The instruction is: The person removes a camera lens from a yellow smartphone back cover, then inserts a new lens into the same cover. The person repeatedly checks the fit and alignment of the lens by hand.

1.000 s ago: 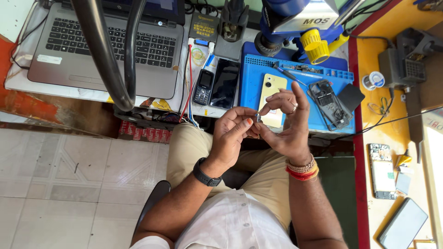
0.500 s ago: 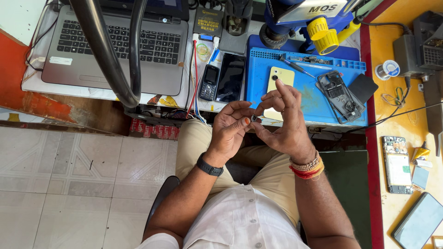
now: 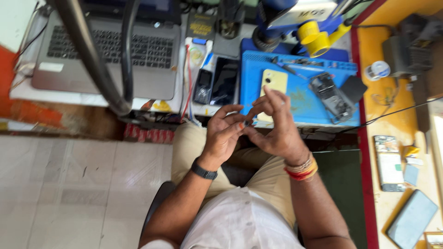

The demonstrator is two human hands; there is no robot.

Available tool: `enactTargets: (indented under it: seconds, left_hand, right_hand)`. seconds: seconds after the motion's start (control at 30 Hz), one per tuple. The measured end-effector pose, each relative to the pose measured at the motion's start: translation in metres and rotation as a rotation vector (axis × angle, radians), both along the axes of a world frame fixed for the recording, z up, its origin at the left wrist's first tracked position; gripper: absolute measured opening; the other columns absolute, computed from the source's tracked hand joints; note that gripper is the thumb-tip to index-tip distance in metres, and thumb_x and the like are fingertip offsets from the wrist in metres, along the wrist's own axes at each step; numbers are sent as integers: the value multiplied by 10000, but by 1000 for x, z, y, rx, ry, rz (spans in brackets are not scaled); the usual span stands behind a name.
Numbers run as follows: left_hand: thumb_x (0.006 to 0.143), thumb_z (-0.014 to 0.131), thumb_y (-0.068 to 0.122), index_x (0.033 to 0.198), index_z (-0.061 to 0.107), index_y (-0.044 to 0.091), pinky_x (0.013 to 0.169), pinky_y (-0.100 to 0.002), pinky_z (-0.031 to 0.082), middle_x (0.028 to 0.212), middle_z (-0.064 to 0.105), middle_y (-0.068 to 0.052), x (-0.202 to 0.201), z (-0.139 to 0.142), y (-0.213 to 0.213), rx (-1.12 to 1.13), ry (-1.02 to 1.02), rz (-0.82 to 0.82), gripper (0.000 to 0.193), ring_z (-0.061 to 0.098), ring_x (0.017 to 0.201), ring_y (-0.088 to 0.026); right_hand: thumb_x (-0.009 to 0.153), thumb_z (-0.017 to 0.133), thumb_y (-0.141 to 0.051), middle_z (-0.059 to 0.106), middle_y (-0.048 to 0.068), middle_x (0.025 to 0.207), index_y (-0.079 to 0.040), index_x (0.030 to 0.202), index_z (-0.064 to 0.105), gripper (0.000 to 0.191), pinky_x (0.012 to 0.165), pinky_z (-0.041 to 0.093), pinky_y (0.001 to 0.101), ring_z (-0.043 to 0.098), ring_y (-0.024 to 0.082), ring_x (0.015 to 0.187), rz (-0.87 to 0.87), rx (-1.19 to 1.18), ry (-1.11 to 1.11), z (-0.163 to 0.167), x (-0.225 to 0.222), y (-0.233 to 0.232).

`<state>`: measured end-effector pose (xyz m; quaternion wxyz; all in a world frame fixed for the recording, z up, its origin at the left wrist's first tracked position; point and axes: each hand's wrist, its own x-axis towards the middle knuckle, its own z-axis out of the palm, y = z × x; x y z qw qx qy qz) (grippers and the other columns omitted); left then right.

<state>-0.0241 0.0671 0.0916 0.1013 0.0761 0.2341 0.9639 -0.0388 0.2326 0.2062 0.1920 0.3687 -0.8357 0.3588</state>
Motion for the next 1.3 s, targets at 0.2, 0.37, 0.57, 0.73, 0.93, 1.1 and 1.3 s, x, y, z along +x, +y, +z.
enactTargets:
  seconds: [0.2, 0.37, 0.57, 0.73, 0.93, 1.1, 1.3]
  left_hand:
    - [935, 721, -15, 1361, 520, -36, 930, -421, 580, 1152, 719, -193, -1, 4, 8, 8, -17, -18, 472, 696, 1078, -289]
    - [935, 725, -27, 1357, 522, -37, 925, -409, 578, 1138, 720, -198, -2, -10, 13, -6, -54, -39, 468, 695, 1071, -286]
    - [930, 727, -26, 1359, 520, -34, 922, -401, 585, 1134, 722, -197, -21, -18, 21, -37, -81, -37, 476, 699, 1077, -276]
    - [938, 726, -18, 1370, 516, -30, 957, -409, 590, 1129, 725, -202, -45, -21, 30, -20, -98, -41, 480, 712, 1049, -276]
    - [960, 728, -4, 1394, 517, 3, 938, -408, 594, 1117, 723, -215, -72, -22, 32, 49, -95, -43, 483, 723, 1020, -289]
    - [970, 723, 14, 1412, 526, 20, 912, -411, 599, 1126, 721, -212, -82, -23, 24, 106, -73, -16, 484, 724, 1012, -293]
    - [992, 718, 0, 1416, 526, 17, 933, -410, 594, 1129, 723, -214, -80, -28, 14, 129, -51, -15, 466, 722, 1035, -292]
  right_hand:
    - [740, 859, -15, 692, 57, 1035, -4, 1586, 223, 1058, 1176, 358, 537, 648, 276, 1093, 3, -15, 46, 5, 0, 8]
    - [746, 844, -14, 696, 31, 1017, -30, 1599, 223, 1055, 1195, 338, 547, 679, 239, 1076, 29, -73, -44, -14, -5, 18]
    - [762, 831, -11, 711, 27, 1002, -54, 1603, 210, 1046, 1200, 320, 568, 680, 239, 1076, 34, -103, -90, -32, -27, 30]
    - [796, 885, -81, 695, 55, 1084, -79, 1612, 208, 1061, 1204, 347, 536, 664, 263, 1118, 24, -142, -76, -40, -49, 41]
    - [770, 947, -220, 630, 141, 1246, -34, 1616, 222, 1129, 1094, 483, 436, 643, 292, 1148, -217, -284, -162, -55, -55, 53]
    - [764, 945, -322, 637, 175, 1234, 35, 1600, 267, 1135, 1008, 463, 480, 601, 335, 1136, -626, -22, -189, -68, -52, 50]
    - [719, 917, -516, 564, 212, 1295, 16, 1546, 354, 1133, 1034, 358, 526, 519, 391, 1192, -787, 320, -142, -76, -39, 25]
